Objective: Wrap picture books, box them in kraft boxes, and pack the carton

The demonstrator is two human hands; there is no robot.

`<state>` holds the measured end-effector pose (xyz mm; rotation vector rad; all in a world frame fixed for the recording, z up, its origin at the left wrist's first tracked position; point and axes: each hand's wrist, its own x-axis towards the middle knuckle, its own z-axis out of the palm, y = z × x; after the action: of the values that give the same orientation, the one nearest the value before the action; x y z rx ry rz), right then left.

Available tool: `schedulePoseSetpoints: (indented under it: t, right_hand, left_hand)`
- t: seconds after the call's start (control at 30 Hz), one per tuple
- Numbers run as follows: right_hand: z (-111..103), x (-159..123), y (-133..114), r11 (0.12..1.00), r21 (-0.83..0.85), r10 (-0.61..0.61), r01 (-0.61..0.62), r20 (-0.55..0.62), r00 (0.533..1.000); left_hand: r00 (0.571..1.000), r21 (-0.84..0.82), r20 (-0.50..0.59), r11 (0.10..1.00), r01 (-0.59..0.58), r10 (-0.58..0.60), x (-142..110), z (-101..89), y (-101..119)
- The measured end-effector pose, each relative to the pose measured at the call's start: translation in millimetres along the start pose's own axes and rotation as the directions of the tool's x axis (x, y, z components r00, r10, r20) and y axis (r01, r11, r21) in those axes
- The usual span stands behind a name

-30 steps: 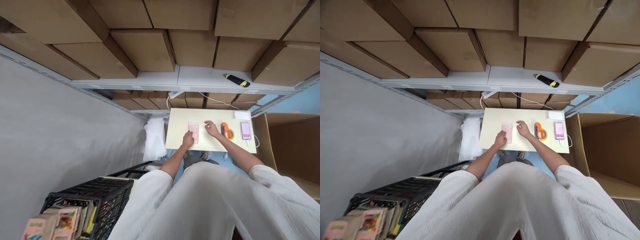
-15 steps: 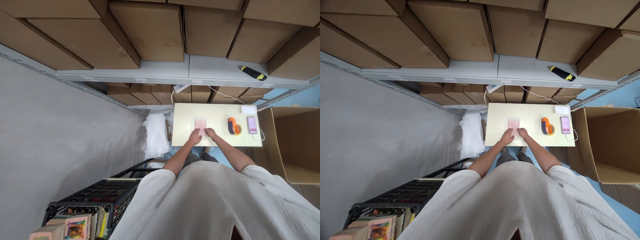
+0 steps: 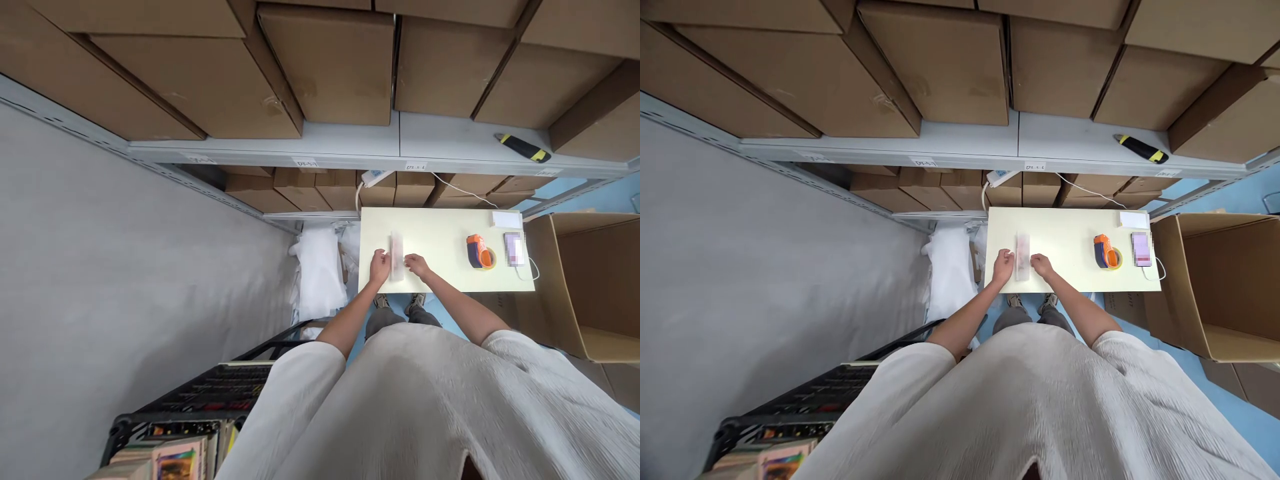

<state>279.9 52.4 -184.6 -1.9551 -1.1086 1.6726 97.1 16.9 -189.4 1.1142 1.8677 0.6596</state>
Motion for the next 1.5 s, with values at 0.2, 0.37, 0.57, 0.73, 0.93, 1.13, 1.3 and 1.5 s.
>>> schedulePoseSetpoints:
  t: [0.2,0.37,0.57,0.73,0.93,1.13,1.3,1.5]
  right_hand:
    - [18,14,11,0.99,-0.139,-0.014,0.004,-0.075,0.997]
    - [25,19,12,0.975,-0.218,0.011,-0.049,-0.173,0.985]
    - [35,19,7,0.965,-0.237,0.045,-0.108,-0.257,0.965]
    - [47,22,-6,0.971,-0.222,0.027,-0.091,-0.276,0.961]
    - [65,46,-40,0.995,-0.09,0.023,-0.05,-0.282,0.959]
    - [84,80,-77,0.996,-0.087,-0.009,-0.017,-0.293,0.956]
    - [92,100,-91,0.99,-0.138,-0.051,0.009,-0.302,0.952]
    - [92,106,-94,0.973,-0.227,-0.04,-0.027,-0.284,0.958]
  left_hand:
    - [0.995,0.156,0.095,0.987,0.028,-0.044,13,-4.6,-18]
    - [0.989,0.371,0.134,0.929,0.008,-0.062,18,-9.7,-26]
    - [0.979,0.291,0.188,0.956,0.026,-0.084,18,-8.5,-30]
    - [0.991,0.214,0.108,0.976,0.049,-0.073,18,-12.6,-29]
    - [0.991,0.231,0.061,0.964,-0.128,0.117,30,-33.6,-22]
    - [0.982,0.365,0.105,0.912,-0.185,0.158,50,-53.2,-9]
    - [0.969,0.408,0.217,0.89,-0.201,0.12,61,-62.9,0]
    - [0.959,0.488,0.272,0.847,-0.21,0.081,60,-66.2,6]
